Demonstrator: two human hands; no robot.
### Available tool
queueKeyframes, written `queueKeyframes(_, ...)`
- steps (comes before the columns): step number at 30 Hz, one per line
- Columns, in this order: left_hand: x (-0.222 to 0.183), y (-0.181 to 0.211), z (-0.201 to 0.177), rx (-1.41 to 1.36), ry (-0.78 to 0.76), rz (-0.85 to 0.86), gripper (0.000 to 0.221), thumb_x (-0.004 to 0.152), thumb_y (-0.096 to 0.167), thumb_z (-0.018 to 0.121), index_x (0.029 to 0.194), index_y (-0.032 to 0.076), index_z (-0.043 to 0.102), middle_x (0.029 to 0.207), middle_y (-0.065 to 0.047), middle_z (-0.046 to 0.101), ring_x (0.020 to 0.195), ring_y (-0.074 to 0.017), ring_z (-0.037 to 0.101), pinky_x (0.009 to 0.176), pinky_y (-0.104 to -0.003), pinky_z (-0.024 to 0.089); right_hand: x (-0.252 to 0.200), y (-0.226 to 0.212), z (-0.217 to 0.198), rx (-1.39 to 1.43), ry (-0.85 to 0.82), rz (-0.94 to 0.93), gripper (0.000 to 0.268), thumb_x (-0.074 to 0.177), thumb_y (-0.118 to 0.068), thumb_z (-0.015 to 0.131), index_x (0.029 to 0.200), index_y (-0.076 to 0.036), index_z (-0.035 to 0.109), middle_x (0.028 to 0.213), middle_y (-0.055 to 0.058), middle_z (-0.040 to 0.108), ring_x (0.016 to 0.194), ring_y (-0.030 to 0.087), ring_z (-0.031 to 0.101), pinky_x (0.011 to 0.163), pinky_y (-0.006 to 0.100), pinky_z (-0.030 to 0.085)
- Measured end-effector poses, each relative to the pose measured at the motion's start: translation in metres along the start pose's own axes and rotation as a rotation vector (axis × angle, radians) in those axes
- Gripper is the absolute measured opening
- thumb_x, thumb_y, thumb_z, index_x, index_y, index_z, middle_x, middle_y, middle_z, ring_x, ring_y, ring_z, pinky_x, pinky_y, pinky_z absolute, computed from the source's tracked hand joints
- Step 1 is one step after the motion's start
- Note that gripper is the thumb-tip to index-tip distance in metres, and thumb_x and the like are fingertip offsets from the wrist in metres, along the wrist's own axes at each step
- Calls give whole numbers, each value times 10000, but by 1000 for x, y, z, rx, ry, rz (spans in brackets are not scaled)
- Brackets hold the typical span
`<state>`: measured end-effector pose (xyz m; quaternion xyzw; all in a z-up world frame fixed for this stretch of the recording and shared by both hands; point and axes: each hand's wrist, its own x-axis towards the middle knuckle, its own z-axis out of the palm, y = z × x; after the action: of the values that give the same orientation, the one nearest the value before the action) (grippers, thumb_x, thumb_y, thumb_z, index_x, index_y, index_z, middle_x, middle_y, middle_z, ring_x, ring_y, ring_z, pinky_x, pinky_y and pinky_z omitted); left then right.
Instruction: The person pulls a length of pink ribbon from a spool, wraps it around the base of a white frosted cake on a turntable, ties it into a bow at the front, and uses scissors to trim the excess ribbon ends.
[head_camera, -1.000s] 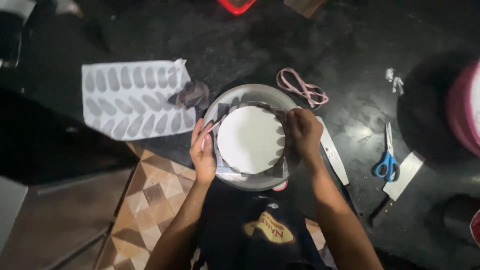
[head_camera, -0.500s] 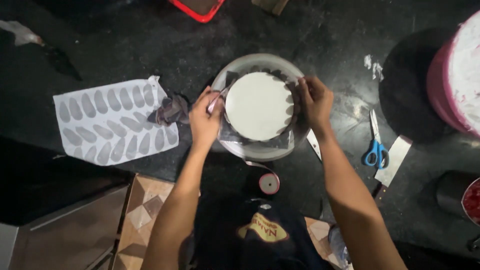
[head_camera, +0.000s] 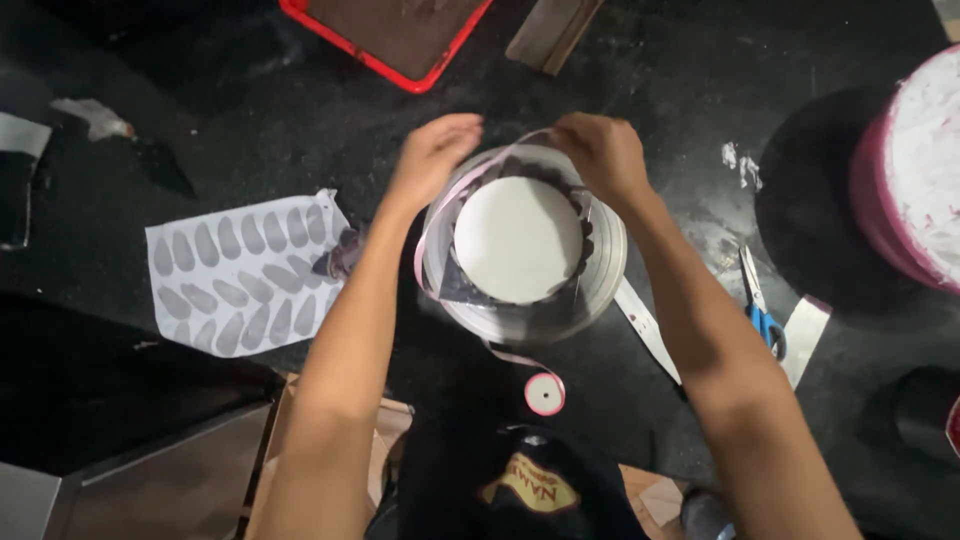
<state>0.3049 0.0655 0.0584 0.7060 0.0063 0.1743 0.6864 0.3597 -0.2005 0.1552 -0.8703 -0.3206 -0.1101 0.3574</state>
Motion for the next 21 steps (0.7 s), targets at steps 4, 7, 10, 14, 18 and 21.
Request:
queueKeyframes(4,32,55,37,43,-355,32,496,854,83,757,1319,0,608,1200,-137,713,1074,-172,675,892,-337,574,36,-12,2,11,-98,-108,130,980,-194,740,1047,-85,759,879,150,713,761,335,685,657,408,516)
queueKeyframes(7,38,69,40,284,-288,145,341,888,79,704,1222,12,684,1053,-158,765,943,-213,737,830,-347,591,41,-2,2,27,-61,-208,130,982,-183,734,1073,-94,761,945,137,736,825,341,704,688,413,535)
queueKeyframes(10,22,81,26,541,-246,126,217,952,122,665,1141,50,742,909,-167,756,825,-252,757,762,-354,571,27,16,1,-32,-45,-198,128,979,-165,744,1077,-85,763,937,149,733,823,349,703,689,418,534)
queueKeyframes(14,2,67,0,650,-320,87,161,971,115,669,1065,18,757,849,-149,755,776,-249,739,736,-353,552,-9,26,6,29,-183,105,135,965,-151,727,1076,-79,758,802,155,700,662,267,687,631,380,518)
queueKeyframes(18,-16,37,-11,428,-331,-48,188,979,103,630,1106,29,747,847,-82,782,784,-151,751,742,-302,571,-44,26,5,66,-186,196,141,997,-165,735,1055,-38,752,742,165,662,638,238,610,599,365,485)
queueKeyframes(21,-28,22,-15,370,-359,-8,229,978,56,595,1154,30,738,899,-62,780,809,-109,729,759,-283,572,-67,23,1,296,-188,321,141,1004,-141,647,1049,-39,734,732,104,703,649,113,667,587,310,506)
